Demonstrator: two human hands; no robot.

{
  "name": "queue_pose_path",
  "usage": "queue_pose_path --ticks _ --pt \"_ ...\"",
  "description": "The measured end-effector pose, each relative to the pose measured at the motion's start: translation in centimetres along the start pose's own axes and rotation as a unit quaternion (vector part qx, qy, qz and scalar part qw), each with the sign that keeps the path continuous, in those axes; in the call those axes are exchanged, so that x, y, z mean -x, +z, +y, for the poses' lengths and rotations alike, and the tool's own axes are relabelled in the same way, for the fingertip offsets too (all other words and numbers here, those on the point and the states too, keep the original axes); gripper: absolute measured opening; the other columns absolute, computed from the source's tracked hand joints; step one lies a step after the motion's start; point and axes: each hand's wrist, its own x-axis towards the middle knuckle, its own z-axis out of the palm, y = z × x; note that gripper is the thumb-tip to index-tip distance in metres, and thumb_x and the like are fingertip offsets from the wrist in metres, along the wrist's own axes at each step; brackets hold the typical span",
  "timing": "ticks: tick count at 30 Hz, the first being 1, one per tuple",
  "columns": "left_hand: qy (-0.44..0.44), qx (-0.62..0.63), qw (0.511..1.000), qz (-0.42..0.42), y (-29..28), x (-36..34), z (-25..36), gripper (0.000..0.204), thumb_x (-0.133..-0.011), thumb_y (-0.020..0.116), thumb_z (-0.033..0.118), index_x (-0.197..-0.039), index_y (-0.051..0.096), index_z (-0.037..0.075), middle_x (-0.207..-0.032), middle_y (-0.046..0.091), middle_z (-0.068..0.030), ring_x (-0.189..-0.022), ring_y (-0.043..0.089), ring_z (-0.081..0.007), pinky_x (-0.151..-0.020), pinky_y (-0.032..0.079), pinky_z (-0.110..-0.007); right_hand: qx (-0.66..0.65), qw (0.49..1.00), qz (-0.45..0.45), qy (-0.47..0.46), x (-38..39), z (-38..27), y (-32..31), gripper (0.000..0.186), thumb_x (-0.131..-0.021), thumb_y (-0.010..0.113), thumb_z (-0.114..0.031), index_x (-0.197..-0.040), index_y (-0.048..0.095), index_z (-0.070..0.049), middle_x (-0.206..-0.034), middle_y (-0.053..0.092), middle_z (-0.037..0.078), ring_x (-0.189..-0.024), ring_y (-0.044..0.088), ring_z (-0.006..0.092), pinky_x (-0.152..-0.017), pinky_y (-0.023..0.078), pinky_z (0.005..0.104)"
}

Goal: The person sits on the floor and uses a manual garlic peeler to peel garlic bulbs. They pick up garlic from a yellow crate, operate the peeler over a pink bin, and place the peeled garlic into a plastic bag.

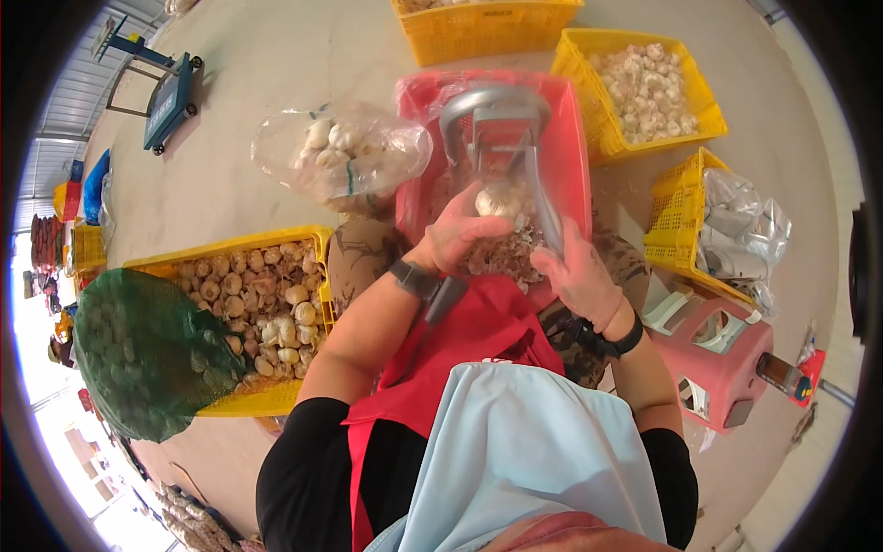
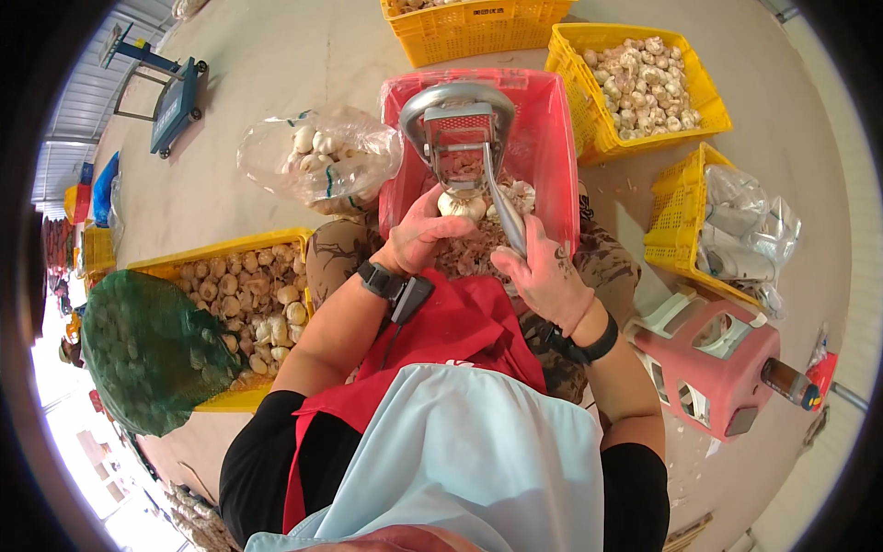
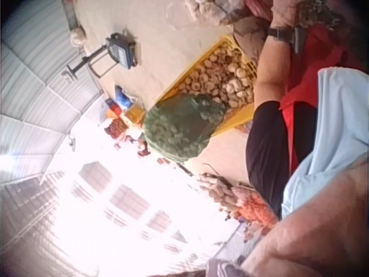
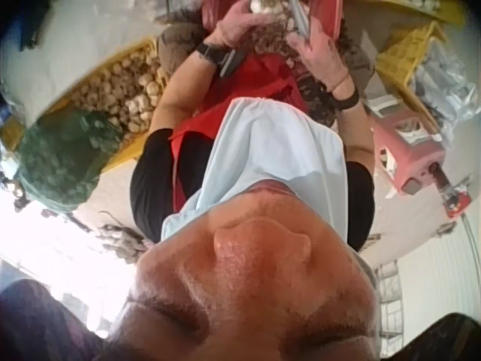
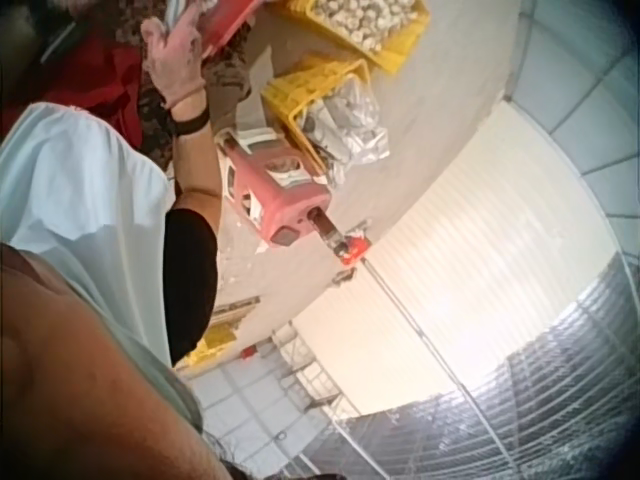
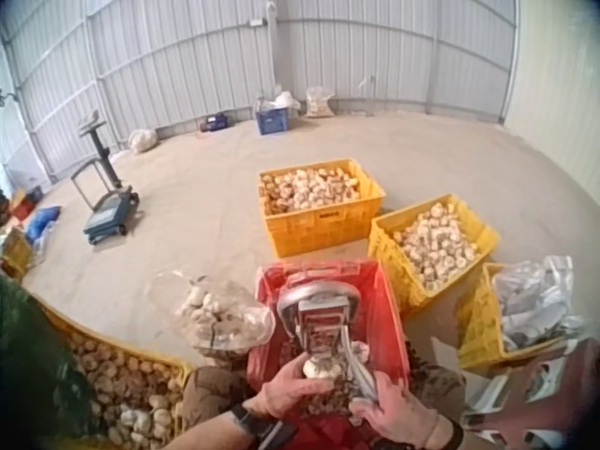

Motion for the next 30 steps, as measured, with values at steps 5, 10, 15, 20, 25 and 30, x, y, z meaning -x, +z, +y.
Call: queue_pose_path --ticks 5,10,15,20,25,30 --pt "-0.072 0.063 0.995 0.005 -1.5 -0.1 -0.4 0.06 -0.083 0.07 0.023 -0.133 0.045 0.001 -0.101 0.058 -0.0006 -0.077 0.05 -0.0089 -0.078 0.044 -0.029 -0.016 0.998 -0.059 0.017 0.1 -1.9 -1.4 0.046 -0.091 0.062 -0.011 -0.128 0.039 0.003 -0.079 0.062 0.02 -0.07 0.063 0.0361 -0.064 0.049 0.0422" --pt "-0.086 0.131 0.988 0.011 -1.3 -0.1 -0.5 0.062 -0.081 0.069 0.025 -0.132 0.045 0.0 -0.1 0.059 -0.0019 -0.073 0.048 -0.01 -0.077 0.044 -0.031 -0.057 0.996 -0.064 0.033 0.1 -2.4 -1.6 0.046 -0.091 0.062 -0.011 -0.126 0.039 0.007 -0.086 0.06 0.023 -0.073 0.062 0.0381 -0.064 0.048 0.0423" --pt "-0.078 0.096 0.992 0.015 -1.0 -0.6 -0.2 0.062 -0.078 0.068 0.025 -0.13 0.047 -0.001 -0.097 0.06 -0.0028 -0.075 0.05 -0.0128 -0.076 0.044 -0.031 0.0 0.998 -0.006 -0.057 -0.3 0.8 -0.3 0.046 -0.091 0.063 -0.013 -0.126 0.04 0.005 -0.09 0.059 0.026 -0.077 0.063 0.0395 -0.065 0.048 0.043" --pt "-0.061 0.055 0.997 0.0 -0.5 -1.1 0.6 0.055 -0.078 0.062 0.025 -0.126 0.052 0.0 -0.094 0.06 -0.0037 -0.076 0.051 -0.0137 -0.073 0.043 -0.031 0.09 0.99 0.016 -0.108 -1.8 3.7 1.3 0.039 -0.09 0.065 -0.016 -0.12 0.047 0.001 -0.094 0.061 0.026 -0.081 0.064 0.0388 -0.069 0.05 0.0423" --pt "-0.039 -0.058 0.997 0.042 -1.7 -1.3 -1.4 0.046 -0.088 0.051 0.04 -0.114 0.058 0.003 -0.09 0.06 -0.0039 -0.072 0.051 -0.0129 -0.066 0.042 -0.027 -0.001 0.988 0.119 -0.102 -4.8 6.8 3.8 0.04 -0.087 0.069 -0.016 -0.118 0.05 -0.001 -0.096 0.065 0.021 -0.082 0.066 0.0374 -0.074 0.052 0.04" --pt "-0.075 -0.111 0.98 0.146 -2.5 -0.5 -2.5 0.058 -0.095 0.032 0.054 -0.106 0.061 0.005 -0.089 0.064 -0.0069 -0.072 0.055 -0.0143 -0.064 0.045 -0.027 0.1 0.95 0.227 -0.19 -4.3 6.9 4.7 0.049 -0.083 0.072 -0.02 -0.124 0.051 -0.003 -0.115 0.059 0.016 -0.108 0.057 0.0341 -0.091 0.046 0.0437"
